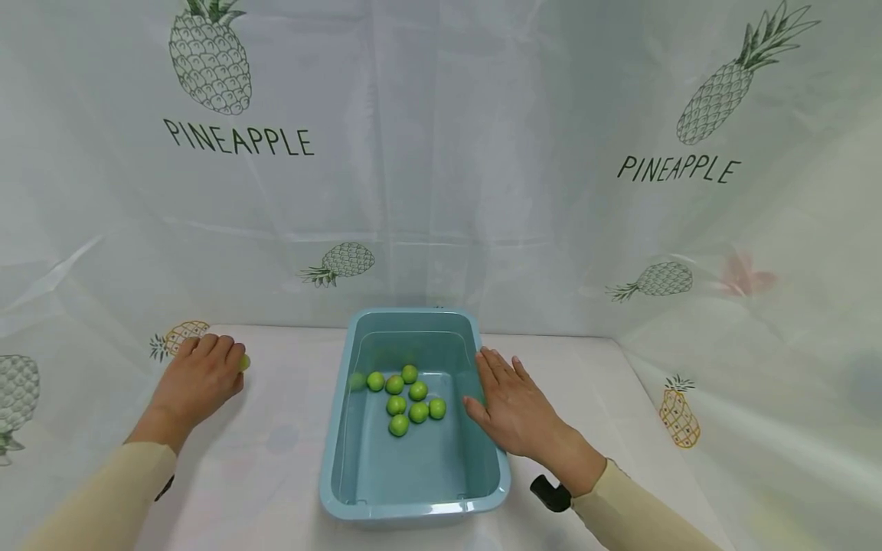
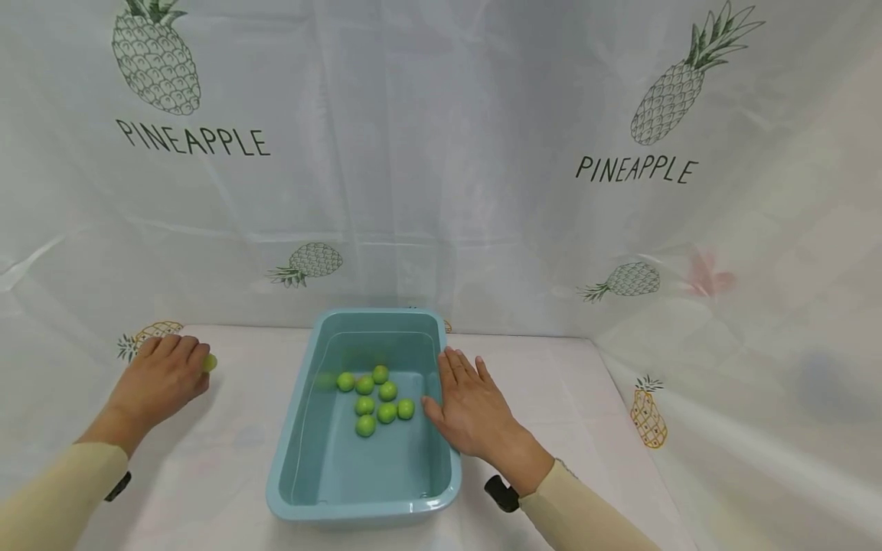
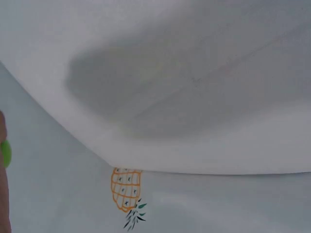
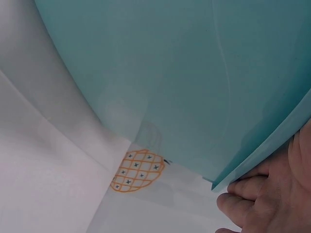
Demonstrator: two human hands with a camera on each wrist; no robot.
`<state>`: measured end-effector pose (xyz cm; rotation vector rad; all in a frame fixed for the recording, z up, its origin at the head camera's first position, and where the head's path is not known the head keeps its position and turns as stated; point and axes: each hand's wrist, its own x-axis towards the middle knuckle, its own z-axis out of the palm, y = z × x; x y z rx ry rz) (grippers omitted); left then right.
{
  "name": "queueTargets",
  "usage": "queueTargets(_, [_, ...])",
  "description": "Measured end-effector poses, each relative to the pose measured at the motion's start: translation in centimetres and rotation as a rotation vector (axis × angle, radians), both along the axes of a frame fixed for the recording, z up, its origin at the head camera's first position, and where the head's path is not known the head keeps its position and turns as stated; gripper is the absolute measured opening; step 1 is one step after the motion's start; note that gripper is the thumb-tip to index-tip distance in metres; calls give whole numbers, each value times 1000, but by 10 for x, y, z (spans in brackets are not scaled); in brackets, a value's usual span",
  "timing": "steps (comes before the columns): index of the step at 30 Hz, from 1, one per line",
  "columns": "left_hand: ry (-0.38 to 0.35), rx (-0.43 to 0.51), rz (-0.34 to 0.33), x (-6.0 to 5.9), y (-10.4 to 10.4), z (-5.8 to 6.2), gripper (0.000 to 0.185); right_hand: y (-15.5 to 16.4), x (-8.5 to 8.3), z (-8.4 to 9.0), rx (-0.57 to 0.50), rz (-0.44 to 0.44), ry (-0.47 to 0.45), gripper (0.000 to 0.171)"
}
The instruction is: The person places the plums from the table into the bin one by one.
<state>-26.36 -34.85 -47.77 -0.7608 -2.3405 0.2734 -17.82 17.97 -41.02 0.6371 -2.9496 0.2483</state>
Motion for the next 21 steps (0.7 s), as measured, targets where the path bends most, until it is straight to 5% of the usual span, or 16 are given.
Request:
queueTargets(8, [135, 97, 12, -2, 1, 10, 56, 0, 0, -1, -4, 6, 2, 74])
queueTargets(15, [290, 180, -31, -7, 7, 25, 43, 1, 1, 0, -3, 6, -1, 74])
queueTargets(21, [333, 236, -24, -10, 14, 36, 43, 1, 1, 1, 0, 2, -9, 74])
